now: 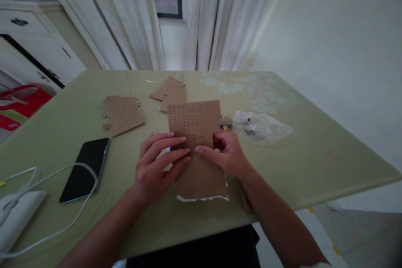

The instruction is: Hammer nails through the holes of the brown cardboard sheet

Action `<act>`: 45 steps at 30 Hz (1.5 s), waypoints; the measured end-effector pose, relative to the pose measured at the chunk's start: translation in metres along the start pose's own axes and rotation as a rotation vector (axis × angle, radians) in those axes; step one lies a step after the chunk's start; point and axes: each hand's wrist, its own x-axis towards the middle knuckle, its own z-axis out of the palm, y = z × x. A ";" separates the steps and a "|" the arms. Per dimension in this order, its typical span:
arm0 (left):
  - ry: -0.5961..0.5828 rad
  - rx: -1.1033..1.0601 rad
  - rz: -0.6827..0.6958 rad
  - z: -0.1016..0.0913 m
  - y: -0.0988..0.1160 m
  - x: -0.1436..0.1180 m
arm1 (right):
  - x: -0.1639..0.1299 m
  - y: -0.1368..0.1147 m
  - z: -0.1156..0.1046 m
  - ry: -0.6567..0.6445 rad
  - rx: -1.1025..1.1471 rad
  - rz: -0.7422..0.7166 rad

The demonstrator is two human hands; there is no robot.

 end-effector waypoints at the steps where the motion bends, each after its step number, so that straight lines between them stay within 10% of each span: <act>1: -0.005 -0.005 0.012 0.000 -0.002 0.000 | 0.000 0.000 0.000 0.003 -0.039 -0.008; 11: -0.002 -0.298 -0.019 0.003 0.003 -0.006 | -0.001 0.004 0.001 0.034 -0.107 -0.022; 16: 0.196 0.031 -0.545 -0.011 -0.036 0.002 | 0.002 0.001 0.000 0.118 0.105 0.016; 21: -0.463 0.468 -0.956 -0.031 -0.089 0.005 | 0.003 -0.004 0.000 0.211 0.214 0.026; 26: -0.691 0.485 -0.981 -0.027 -0.095 0.003 | 0.002 -0.005 0.000 0.222 0.223 0.022; 39: -0.722 0.403 -0.938 -0.022 -0.094 0.003 | 0.003 -0.005 0.000 0.218 0.222 0.031; 45: -0.296 0.202 -0.761 -0.015 -0.066 0.007 | 0.001 -0.004 0.002 0.176 0.292 0.067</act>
